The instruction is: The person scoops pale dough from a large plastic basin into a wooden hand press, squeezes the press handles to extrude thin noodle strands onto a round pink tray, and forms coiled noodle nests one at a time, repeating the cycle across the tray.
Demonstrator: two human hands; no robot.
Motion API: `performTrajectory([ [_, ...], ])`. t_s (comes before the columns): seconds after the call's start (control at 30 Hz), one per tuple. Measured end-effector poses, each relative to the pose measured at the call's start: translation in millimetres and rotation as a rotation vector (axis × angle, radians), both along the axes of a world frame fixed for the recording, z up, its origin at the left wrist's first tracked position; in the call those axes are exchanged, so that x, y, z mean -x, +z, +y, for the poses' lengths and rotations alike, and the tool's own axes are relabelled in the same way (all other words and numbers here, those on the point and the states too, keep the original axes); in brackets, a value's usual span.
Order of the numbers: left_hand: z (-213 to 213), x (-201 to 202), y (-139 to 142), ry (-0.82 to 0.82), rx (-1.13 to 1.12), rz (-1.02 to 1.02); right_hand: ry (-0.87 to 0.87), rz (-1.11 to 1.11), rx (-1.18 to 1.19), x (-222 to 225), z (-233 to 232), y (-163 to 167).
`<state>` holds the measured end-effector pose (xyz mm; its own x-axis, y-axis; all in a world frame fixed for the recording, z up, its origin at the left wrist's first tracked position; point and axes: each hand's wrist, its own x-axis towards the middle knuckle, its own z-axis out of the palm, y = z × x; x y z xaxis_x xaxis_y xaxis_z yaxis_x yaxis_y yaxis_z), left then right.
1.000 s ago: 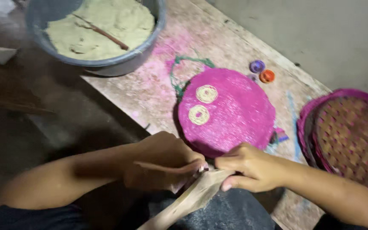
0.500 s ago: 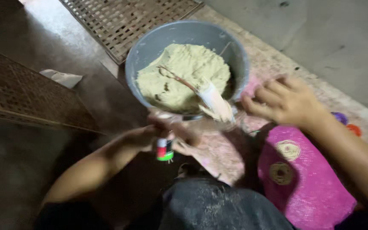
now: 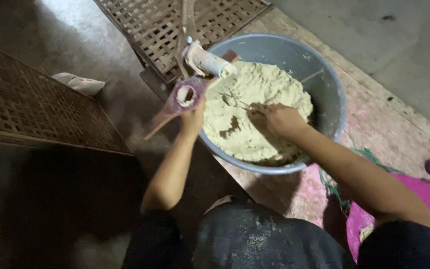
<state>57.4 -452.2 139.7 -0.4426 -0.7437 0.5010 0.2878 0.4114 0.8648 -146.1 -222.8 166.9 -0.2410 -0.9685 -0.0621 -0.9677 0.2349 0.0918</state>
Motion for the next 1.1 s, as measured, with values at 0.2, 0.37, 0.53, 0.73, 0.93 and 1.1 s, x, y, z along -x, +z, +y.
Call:
performTrajectory([
  [0.2,-7,4,-19,0.049,0.055,-0.037,-0.072,-0.087,-0.037,0,-44,49],
  [0.37,-13,1,-21,0.065,0.12,-0.047,-0.167,-0.465,-0.043,-60,-77,76],
  [0.53,-12,5,-30,0.115,0.2,-0.076,-0.162,-0.669,0.017,-86,-48,79],
  [0.73,-9,-7,18,0.125,0.115,-0.095,-0.245,-0.822,-0.102,-73,8,87],
  [0.93,18,-11,80,0.108,0.548,-0.405,-0.002,-0.939,0.268,-24,86,145],
  [1.1,58,-5,93,-0.022,0.732,-0.636,-0.318,-0.8,0.027,-22,92,206],
])
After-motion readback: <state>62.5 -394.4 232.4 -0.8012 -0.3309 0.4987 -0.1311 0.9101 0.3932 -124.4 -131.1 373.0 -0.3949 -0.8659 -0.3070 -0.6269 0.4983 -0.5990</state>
